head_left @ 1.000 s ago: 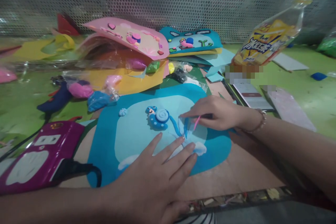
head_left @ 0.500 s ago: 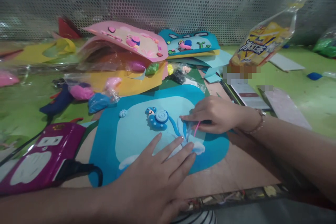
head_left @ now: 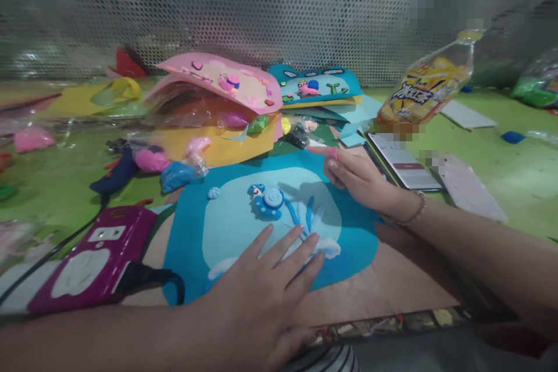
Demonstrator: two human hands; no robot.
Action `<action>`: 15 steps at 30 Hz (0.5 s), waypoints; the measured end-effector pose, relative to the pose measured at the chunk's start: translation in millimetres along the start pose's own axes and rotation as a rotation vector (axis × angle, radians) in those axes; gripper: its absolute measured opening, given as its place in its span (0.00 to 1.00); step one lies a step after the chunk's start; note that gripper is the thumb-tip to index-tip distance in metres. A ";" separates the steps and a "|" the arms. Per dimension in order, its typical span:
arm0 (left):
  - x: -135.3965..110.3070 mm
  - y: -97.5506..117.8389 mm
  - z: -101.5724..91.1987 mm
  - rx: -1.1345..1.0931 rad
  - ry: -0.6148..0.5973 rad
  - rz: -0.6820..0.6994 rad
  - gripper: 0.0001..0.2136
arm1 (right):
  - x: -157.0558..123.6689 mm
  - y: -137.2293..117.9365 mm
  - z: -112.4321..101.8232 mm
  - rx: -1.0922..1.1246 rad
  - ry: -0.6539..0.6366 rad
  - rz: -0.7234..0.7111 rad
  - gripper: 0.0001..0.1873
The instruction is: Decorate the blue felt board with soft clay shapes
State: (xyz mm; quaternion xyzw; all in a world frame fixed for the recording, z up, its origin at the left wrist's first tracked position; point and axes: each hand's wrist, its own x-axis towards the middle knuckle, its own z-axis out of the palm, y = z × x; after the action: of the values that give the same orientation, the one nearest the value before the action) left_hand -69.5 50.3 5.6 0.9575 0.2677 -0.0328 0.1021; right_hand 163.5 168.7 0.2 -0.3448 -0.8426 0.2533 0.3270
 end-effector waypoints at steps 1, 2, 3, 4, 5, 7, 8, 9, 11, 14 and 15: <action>-0.6 0.1 0.0 0.008 0.018 0.000 0.28 | 0.5 -0.7 0.6 0.035 0.023 0.016 0.21; -1.5 0.1 0.3 0.026 0.043 0.002 0.28 | 0.9 -1.8 0.9 0.057 0.047 0.028 0.20; -2.5 0.3 0.8 0.050 0.072 0.008 0.27 | 1.2 -3.1 0.8 0.067 0.072 0.033 0.20; -3.6 0.5 1.4 0.081 0.097 0.016 0.27 | 1.4 -4.5 0.5 0.068 0.093 0.033 0.19; -4.7 0.9 2.0 0.115 0.122 0.026 0.27 | 1.6 -5.7 0.1 0.067 0.107 0.030 0.19; -6.4 1.9 3.1 0.185 0.153 0.048 0.26 | 1.7 -7.2 -0.3 0.076 0.106 0.030 0.18; -6.9 2.6 3.4 0.219 0.172 0.058 0.26 | 1.8 -7.5 -0.1 0.084 0.094 0.037 0.18; -7.0 3.3 3.7 0.251 0.194 0.064 0.26 | 1.7 -7.6 0.5 0.094 0.078 0.045 0.18; -6.6 4.7 4.0 0.297 0.238 0.077 0.24 | 1.2 -7.0 2.7 0.096 0.052 0.052 0.17; -4.9 6.2 4.0 0.316 0.269 0.088 0.22 | -1.1 -4.2 8.0 0.036 0.023 0.024 0.19; -4.5 6.6 3.9 0.317 0.277 0.094 0.22 | -2.2 -2.8 9.9 0.026 0.005 0.007 0.21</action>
State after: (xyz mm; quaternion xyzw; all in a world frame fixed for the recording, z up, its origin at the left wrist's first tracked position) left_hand -69.9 41.7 3.4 0.9684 0.2255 0.0622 -0.0863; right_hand 156.3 163.3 -5.3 -0.3440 -0.8372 0.2644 0.3328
